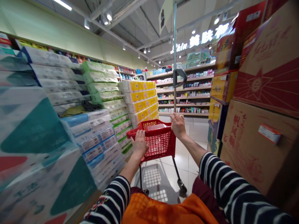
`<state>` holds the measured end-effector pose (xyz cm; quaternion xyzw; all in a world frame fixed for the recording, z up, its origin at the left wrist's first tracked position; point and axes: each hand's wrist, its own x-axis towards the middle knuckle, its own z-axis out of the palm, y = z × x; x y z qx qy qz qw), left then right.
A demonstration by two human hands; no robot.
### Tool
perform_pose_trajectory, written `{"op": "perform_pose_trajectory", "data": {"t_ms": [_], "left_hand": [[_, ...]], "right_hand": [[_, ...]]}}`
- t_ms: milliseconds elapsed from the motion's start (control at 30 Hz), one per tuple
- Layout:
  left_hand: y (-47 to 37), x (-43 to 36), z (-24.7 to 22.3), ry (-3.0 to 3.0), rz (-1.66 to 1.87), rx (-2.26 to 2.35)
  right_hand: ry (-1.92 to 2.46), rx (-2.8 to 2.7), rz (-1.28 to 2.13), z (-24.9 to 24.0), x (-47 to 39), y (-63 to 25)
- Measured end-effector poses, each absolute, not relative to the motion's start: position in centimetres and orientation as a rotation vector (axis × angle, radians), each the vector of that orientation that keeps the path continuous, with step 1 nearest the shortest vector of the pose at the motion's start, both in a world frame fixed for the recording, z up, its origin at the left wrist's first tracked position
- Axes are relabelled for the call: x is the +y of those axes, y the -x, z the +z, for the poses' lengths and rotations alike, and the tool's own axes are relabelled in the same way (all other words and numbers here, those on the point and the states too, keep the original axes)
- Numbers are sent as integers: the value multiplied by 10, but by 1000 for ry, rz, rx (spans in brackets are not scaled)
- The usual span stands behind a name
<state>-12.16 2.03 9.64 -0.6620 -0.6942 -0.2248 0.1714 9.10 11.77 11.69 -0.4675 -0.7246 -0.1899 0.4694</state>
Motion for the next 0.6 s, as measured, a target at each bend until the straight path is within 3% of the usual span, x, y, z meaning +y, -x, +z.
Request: {"op": "perform_pose_trajectory", "data": {"t_ms": [167, 367, 600], "left_hand": [[125, 24, 105, 1849, -660, -2023], [115, 31, 120, 1864, -604, -2046], [109, 32, 115, 2041, -541, -2059]], "right_hand": [[1191, -1917, -326, 105, 100, -59], [1053, -2077, -396, 109, 80, -6], [1230, -2030, -458, 110, 105, -59]]}}
